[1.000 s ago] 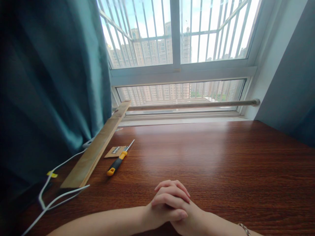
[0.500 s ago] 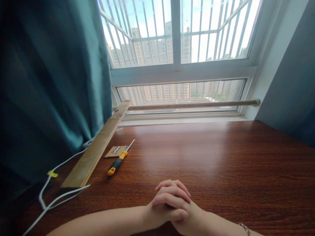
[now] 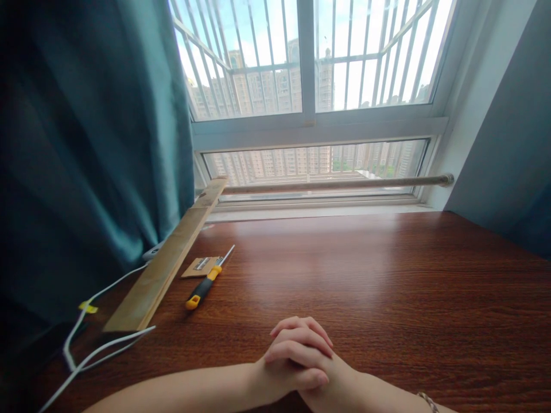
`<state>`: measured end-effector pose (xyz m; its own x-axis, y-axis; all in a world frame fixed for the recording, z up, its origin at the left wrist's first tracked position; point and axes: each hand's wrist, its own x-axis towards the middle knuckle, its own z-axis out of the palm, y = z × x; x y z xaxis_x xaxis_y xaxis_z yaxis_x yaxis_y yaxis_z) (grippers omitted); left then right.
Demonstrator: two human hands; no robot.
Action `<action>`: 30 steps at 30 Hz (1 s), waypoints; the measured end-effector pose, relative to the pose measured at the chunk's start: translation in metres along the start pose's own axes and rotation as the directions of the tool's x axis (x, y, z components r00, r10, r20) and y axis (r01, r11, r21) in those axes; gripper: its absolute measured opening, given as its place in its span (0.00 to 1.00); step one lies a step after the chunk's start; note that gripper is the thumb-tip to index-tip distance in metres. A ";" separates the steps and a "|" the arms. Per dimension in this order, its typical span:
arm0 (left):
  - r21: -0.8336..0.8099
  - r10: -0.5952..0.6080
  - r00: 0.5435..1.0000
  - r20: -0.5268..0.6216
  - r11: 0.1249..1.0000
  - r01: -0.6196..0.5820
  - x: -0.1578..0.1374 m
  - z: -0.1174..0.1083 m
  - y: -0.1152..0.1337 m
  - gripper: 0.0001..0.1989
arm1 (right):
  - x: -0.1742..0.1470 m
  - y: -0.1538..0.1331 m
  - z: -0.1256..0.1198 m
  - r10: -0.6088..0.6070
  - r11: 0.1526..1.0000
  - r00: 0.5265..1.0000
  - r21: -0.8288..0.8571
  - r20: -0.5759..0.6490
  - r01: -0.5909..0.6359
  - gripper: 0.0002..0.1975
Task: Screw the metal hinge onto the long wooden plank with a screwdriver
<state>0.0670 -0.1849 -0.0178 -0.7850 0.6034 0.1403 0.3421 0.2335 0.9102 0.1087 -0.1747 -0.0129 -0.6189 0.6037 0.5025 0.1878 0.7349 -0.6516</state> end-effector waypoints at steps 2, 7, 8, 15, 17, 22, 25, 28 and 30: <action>0.005 0.027 0.998 0.052 1.000 -0.027 0.001 0.000 -0.002 0.14 | 0.000 0.000 0.000 0.014 1.000 1.000 0.023 0.009 -0.014 0.21; 0.084 -0.030 0.999 0.032 0.996 0.028 0.006 0.004 -0.004 0.16 | -0.002 0.002 0.000 -0.023 1.000 1.000 0.008 0.018 0.023 0.22; 0.093 -0.033 0.999 0.040 0.995 0.030 0.009 0.003 -0.005 0.18 | -0.002 0.003 0.000 -0.033 0.999 0.999 0.006 0.021 0.033 0.22; 0.063 0.081 0.692 0.717 0.982 -0.180 0.059 -0.032 -0.007 0.09 | -0.003 0.004 0.003 -0.039 0.999 0.999 0.032 -0.003 0.039 0.22; 0.008 0.103 0.473 0.875 0.974 -0.226 0.075 -0.042 -0.008 0.09 | -0.003 0.004 0.003 -0.051 0.998 0.998 0.044 -0.027 0.052 0.23; 0.025 0.064 0.392 0.918 0.976 -0.218 0.083 -0.044 -0.010 0.10 | -0.001 0.002 0.001 -0.033 0.998 0.999 0.046 -0.012 0.033 0.22; 0.059 0.031 0.698 0.715 0.993 -0.104 0.054 -0.027 -0.007 0.09 | -0.001 0.000 0.000 -0.028 0.999 1.000 0.023 -0.002 0.028 0.23; 0.047 -0.007 0.887 0.462 0.999 -0.016 0.021 -0.014 0.002 0.09 | -0.001 -0.001 -0.001 -0.021 1.000 1.000 0.006 -0.006 0.021 0.23; 0.033 0.012 0.911 0.411 0.999 -0.028 0.009 -0.013 0.007 0.09 | -0.001 -0.002 -0.001 -0.018 1.000 1.000 0.007 -0.014 0.018 0.23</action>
<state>0.0557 -0.1882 -0.0046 -0.4991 0.8663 -0.0219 0.3807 0.2419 0.8925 0.1093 -0.1761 -0.0120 -0.6113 0.5946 0.5223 0.1709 0.7436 -0.6464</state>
